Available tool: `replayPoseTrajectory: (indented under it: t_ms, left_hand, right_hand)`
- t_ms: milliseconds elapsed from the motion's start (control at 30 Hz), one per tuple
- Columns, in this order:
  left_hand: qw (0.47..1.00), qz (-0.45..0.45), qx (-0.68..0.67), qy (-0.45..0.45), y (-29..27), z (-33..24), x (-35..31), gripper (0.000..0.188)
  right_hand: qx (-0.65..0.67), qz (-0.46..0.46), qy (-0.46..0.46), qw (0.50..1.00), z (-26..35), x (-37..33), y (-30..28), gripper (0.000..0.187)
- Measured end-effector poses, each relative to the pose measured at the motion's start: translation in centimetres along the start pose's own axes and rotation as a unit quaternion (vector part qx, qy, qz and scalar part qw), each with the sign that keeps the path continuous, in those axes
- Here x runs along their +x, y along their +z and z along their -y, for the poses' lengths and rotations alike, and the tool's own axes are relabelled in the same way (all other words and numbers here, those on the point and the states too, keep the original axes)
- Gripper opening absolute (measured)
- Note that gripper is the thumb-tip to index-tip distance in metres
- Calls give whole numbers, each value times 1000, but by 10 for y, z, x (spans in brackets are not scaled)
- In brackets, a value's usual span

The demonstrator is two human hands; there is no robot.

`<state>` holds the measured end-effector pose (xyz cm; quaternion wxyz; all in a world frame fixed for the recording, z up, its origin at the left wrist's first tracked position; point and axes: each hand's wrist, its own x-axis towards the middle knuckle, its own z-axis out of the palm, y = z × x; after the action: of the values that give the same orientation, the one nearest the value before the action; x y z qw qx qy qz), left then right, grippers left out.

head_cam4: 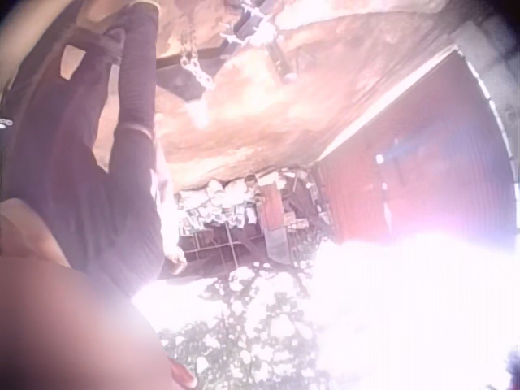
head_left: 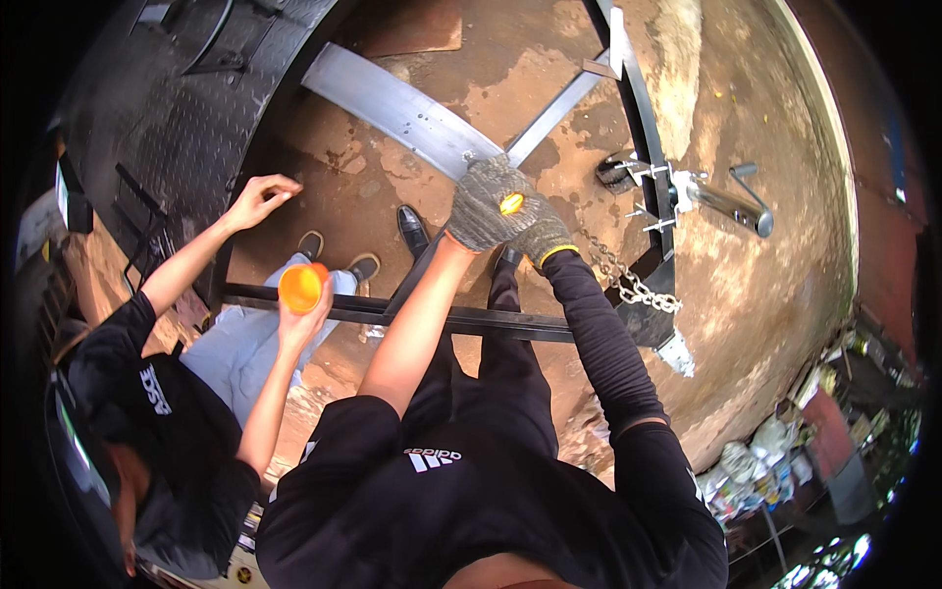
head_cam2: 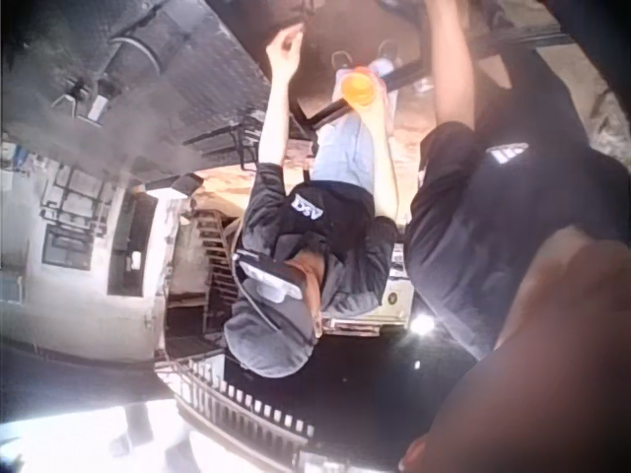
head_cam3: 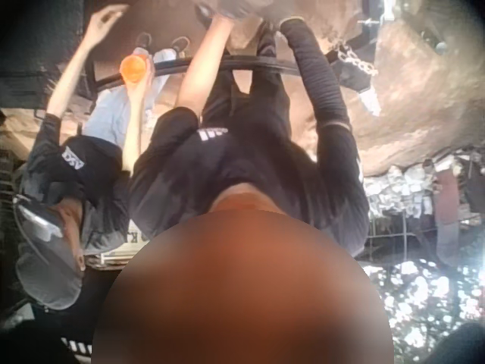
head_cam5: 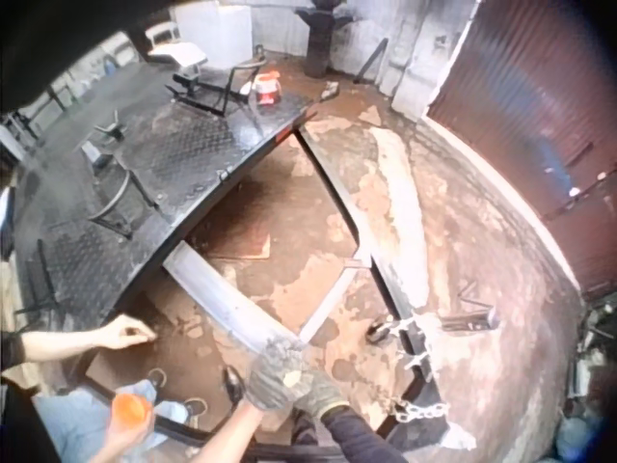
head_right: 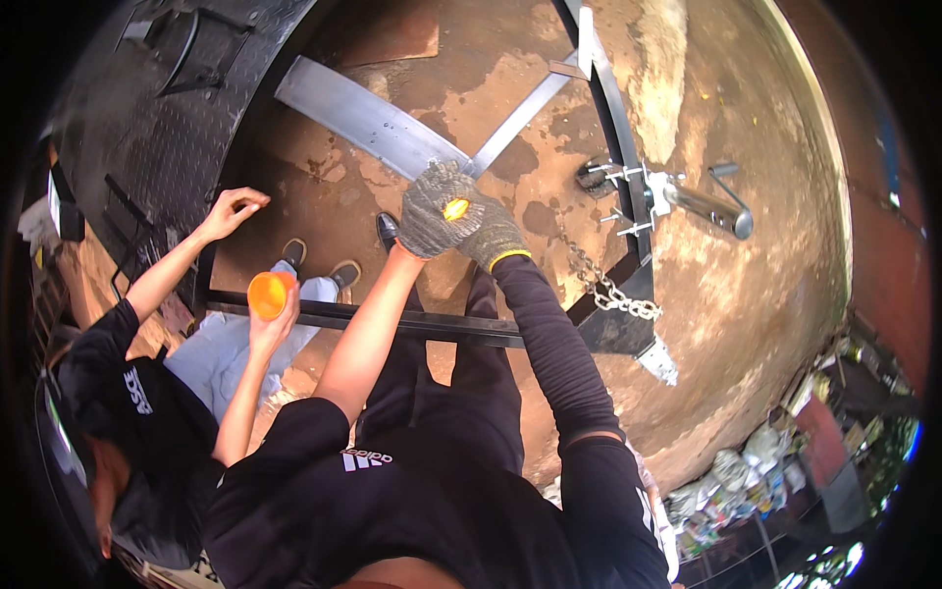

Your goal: The person uses a yellow power drill to fasten bolts into a metal frame structure while another person assists by holding the frame steady. The task involves repeated drilling and repositioning of the frame to secure multiple joints.

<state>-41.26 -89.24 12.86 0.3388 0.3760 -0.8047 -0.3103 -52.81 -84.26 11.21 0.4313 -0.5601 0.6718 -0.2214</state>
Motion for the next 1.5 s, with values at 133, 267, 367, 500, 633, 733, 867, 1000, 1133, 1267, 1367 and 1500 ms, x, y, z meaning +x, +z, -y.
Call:
replayPoseTrajectory:
  t_ms: [133,267,367,500,633,733,867,1000,1133,1267,1367,1500]
  left_hand:
    - [999,-26,-20,-35,5,-1,2,19]
    - [998,-49,17,-21,-6,-8,3,18]
    - [997,-74,-25,4,-3,1,3,16]
    - [997,-73,15,-22,-9,-3,2,16]
    - [997,-74,24,-16,3,10,-4,20]
    - [996,-86,-3,-13,5,10,-2,21]
    - [997,-71,-33,-10,-3,7,1,20]
    - [998,-22,-65,-5,-13,6,4,27]
    - [994,-81,-73,18,-6,9,9,29]
    - [996,-67,-51,-1,-4,19,1,23]
    - [989,-140,-46,0,-4,24,6,19]
    - [980,-183,-77,-5,-4,31,14,20]
  right_hand:
    - [-2,38,28,999,-16,4,7,44]
    - [77,45,24,996,-15,6,9,44]
    - [125,62,-20,990,-20,10,16,49]
    - [-62,83,-157,982,-12,5,7,48]
    - [112,120,-44,985,14,5,-2,50]
    - [334,139,69,930,15,10,-1,54]
    - [374,144,120,908,-15,2,4,54]
    - [73,112,-49,990,-22,0,1,58]
    - [148,134,58,978,-30,-7,1,53]
    - [-174,97,-212,957,-19,3,2,52]
    - [-153,102,-169,968,1,15,5,54]
    - [6,138,9,990,3,20,4,57]
